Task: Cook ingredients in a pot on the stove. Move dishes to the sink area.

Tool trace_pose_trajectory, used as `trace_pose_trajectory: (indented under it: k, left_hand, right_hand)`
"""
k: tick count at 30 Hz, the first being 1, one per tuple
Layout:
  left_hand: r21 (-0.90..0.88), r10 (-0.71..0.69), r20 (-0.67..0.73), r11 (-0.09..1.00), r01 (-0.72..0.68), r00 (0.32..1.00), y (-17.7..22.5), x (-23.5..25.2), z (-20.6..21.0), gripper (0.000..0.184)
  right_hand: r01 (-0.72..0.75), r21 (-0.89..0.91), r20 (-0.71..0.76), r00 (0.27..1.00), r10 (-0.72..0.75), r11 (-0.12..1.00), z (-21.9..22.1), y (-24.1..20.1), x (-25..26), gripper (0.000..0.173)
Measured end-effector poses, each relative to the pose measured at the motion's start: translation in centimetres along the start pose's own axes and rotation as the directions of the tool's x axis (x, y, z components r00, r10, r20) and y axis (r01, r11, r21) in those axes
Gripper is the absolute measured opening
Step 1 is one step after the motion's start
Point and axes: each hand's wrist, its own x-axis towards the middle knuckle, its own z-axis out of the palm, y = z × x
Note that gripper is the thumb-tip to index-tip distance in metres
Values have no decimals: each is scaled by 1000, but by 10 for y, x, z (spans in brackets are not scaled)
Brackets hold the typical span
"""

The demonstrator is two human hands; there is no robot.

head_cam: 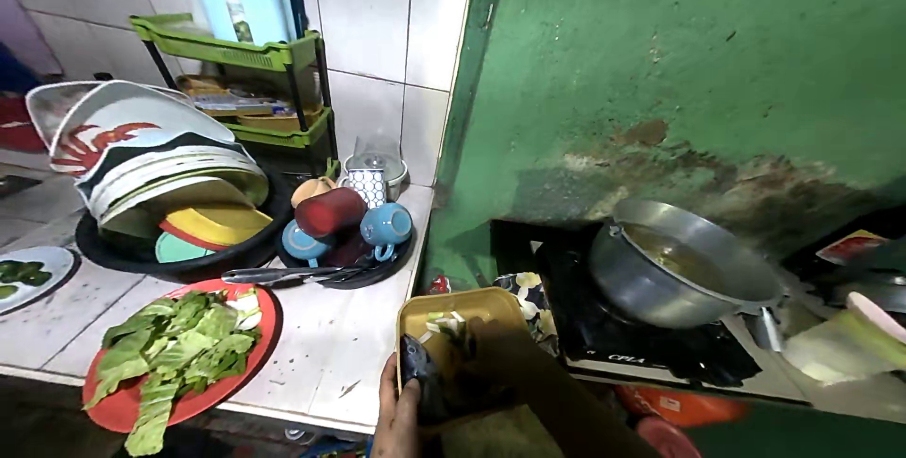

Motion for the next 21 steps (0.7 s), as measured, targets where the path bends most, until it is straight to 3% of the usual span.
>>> trace_pose_trajectory:
  k: [6,14,18,21]
  left_hand:
    - [-16,-63,-51,998,63,997,-1,1,6,60]
    - [-33,-130,20,991,130,991,4,5,22,61]
    - [4,-169,94,986,169,981,14,6,33,60]
    - [-10,-189,144,981,193,971,15,11,41,59]
  right_hand:
    - [87,76,-126,989,-77,993,19,12,17,58]
    - [244,145,-247,947,-204,959,29,35,24,49]
    - [271,228,-215,951,-223,935,-1,57,9,43]
    - [304,308,-298,931,-212,902,-25,78,-3,42]
